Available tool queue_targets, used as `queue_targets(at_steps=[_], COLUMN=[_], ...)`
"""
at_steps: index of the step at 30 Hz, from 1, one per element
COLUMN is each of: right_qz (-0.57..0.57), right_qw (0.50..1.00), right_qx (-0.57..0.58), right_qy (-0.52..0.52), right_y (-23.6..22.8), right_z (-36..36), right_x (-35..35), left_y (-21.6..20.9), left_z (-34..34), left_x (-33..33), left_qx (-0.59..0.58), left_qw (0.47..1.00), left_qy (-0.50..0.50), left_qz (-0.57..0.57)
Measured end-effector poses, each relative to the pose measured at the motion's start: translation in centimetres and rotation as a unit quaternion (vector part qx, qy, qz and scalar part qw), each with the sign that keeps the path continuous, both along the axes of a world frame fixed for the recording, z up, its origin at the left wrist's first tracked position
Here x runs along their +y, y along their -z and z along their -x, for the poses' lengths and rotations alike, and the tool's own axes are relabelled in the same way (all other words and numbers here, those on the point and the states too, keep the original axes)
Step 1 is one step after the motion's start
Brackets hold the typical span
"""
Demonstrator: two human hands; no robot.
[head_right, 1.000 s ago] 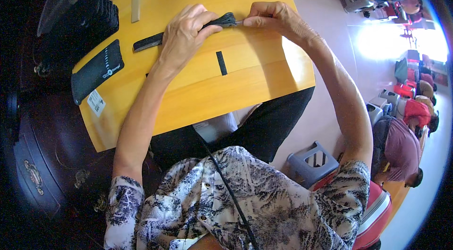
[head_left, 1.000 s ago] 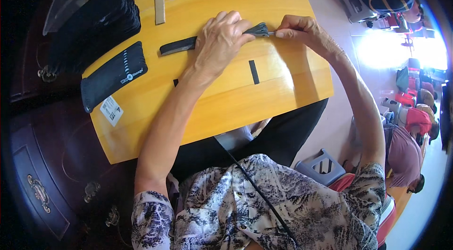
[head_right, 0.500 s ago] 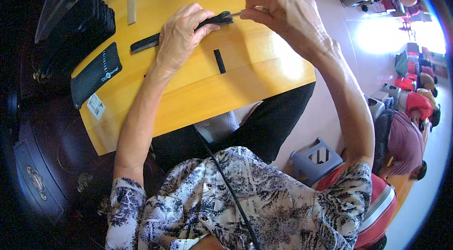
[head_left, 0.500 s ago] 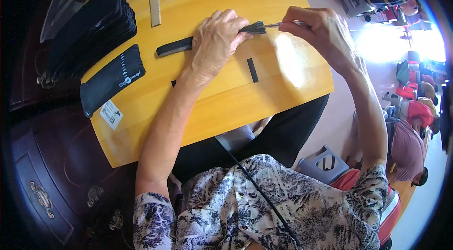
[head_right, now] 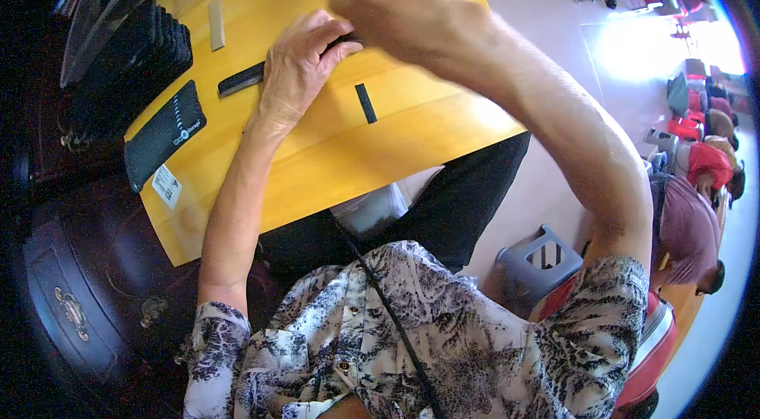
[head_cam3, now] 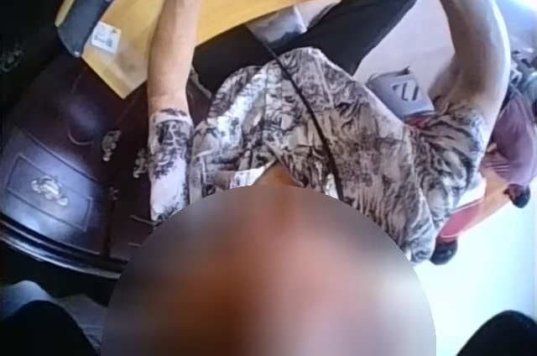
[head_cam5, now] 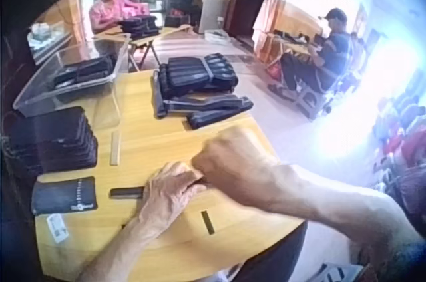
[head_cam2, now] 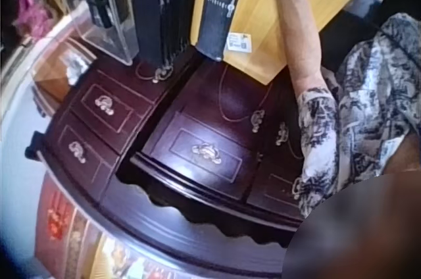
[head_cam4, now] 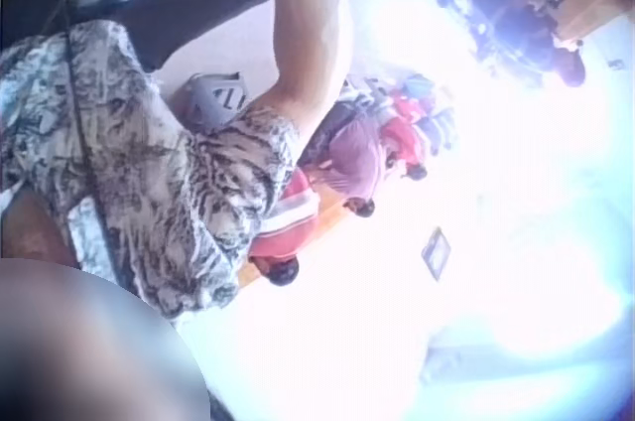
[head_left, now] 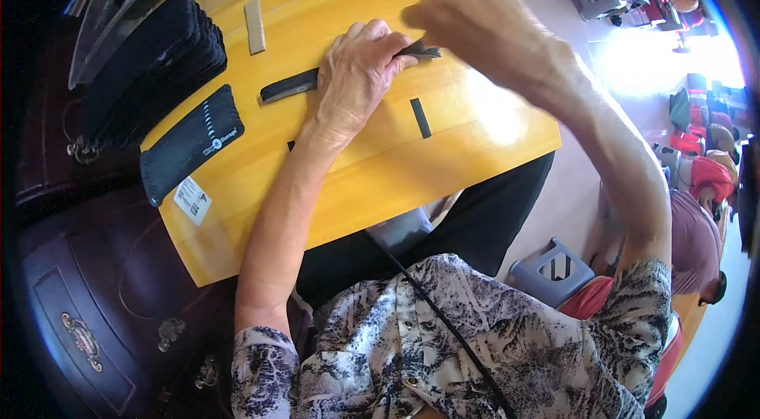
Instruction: Inspecting and organizing black cable storage straps on a desk.
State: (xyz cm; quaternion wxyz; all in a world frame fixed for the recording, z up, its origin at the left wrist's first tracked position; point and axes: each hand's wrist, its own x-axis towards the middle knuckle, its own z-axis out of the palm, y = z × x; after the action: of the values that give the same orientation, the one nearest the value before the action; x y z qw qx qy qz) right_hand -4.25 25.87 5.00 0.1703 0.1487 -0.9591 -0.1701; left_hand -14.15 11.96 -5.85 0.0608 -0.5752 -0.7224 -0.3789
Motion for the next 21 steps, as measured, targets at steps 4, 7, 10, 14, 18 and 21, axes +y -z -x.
queue_targets(at_steps=[4, 7, 10, 14, 18, 21], right_qz=[0.228, 0.431, 0.483, 0.471, 0.412, 0.49], right_qw=[0.923, 0.839, 0.809, 0.809, 0.828, 0.819], right_qx=[-0.208, -0.243, -0.225, -0.225, -0.23, -0.133], right_qy=[0.231, 0.227, 0.246, 0.269, 0.302, 0.266], right_y=[1.7, 4.6, 5.4, 4.2, 1.5, 0.5], right_z=[-2.1, -3.1, -4.1, -4.2, -5.4, -3.8], right_x=[4.2, 6.4, 6.3, 4.9, 6.8, 6.5], left_y=[-0.7, -0.7, -0.8, -0.4, -0.6, -0.7], left_z=[-0.1, -0.1, -0.2, 0.1, -0.2, -0.4], left_x=[-0.2, 0.0, 0.3, -0.1, 0.0, 0.3], left_qx=[-0.022, -0.018, -0.025, -0.011, -0.021, -0.025], left_qw=[1.0, 1.0, 1.0, 1.0, 1.0, 1.0], left_qy=[0.006, 0.003, 0.002, -0.015, -0.003, -0.006], left_qz=[0.004, -0.003, -0.003, 0.022, 0.02, 0.017])
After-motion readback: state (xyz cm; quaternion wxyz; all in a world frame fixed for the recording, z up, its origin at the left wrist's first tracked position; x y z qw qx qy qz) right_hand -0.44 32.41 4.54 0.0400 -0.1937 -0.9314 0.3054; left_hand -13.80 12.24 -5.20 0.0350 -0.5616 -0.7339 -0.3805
